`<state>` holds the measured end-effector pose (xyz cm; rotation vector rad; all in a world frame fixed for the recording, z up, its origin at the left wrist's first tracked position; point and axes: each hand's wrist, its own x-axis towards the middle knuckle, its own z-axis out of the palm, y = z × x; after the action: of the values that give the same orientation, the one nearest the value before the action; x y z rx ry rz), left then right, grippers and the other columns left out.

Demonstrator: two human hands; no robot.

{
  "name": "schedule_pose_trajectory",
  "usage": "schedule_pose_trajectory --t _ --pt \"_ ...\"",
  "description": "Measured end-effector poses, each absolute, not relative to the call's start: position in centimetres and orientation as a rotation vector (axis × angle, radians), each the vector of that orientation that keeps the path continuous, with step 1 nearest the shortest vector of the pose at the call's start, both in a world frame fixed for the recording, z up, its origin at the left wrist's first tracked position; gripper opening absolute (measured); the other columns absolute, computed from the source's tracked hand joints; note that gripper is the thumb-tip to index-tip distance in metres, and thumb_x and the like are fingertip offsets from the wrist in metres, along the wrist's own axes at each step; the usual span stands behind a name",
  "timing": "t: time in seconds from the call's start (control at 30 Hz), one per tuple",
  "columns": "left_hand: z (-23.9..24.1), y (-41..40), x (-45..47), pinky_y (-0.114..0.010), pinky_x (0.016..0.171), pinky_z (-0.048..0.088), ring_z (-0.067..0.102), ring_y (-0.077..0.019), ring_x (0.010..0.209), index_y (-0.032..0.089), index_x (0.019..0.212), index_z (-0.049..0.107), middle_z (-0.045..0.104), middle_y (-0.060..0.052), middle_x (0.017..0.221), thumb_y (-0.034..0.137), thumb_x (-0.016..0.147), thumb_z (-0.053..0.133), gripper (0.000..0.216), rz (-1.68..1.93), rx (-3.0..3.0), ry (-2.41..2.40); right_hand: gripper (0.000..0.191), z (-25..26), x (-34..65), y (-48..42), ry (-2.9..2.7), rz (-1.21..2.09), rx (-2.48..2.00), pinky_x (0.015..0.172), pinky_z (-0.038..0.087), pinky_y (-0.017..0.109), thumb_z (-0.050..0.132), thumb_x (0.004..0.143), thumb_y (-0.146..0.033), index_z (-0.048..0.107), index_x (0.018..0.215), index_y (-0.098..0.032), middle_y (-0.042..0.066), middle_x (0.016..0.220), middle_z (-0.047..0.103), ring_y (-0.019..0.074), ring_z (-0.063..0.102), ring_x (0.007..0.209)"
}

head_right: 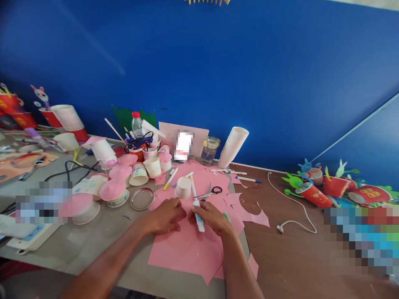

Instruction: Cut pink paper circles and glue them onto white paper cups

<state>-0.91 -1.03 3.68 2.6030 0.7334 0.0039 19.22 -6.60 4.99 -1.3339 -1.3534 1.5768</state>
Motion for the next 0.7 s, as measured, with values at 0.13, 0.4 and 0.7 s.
schedule_pose_trajectory --t 0.13,0.4,0.7 --pt "3.5 -1.0 -0.9 -0.036 0.078 0.042 0.048 -0.0241 0.095 0.025 0.097 0.060 0.048 -0.004 0.100 0.040 0.075 0.066 0.028 -0.003 2.608 0.740 0.039 5.1 19.2 -6.6 -1.410 1.530 -1.368 0.076 0.045 0.033 0.055 0.081 -0.050 0.070 0.071 -0.015 0.005 0.071 0.067 0.0194 0.059 0.073" --pt "3.6 -1.1 -0.9 -0.035 0.079 0.042 0.048 -0.0235 0.095 0.024 0.093 0.060 0.048 -0.004 0.101 0.040 0.074 0.066 0.026 -0.010 2.572 0.745 0.043 5.4 19.2 -6.6 -1.460 1.514 -1.375 0.075 0.045 0.032 0.053 0.082 -0.052 0.070 0.071 -0.015 0.006 0.073 0.066 0.0191 0.058 0.073" --pt "3.2 -1.1 -0.4 -0.034 0.083 0.039 0.049 -0.0205 0.095 0.032 0.104 0.062 0.050 -0.002 0.099 0.027 0.084 0.053 0.022 0.137 2.543 0.658 0.036 3.8 20.0 -6.4 -1.449 1.503 -1.379 0.075 0.044 0.031 0.054 0.083 -0.047 0.070 0.078 -0.014 0.005 0.076 0.065 0.0191 0.058 0.076"
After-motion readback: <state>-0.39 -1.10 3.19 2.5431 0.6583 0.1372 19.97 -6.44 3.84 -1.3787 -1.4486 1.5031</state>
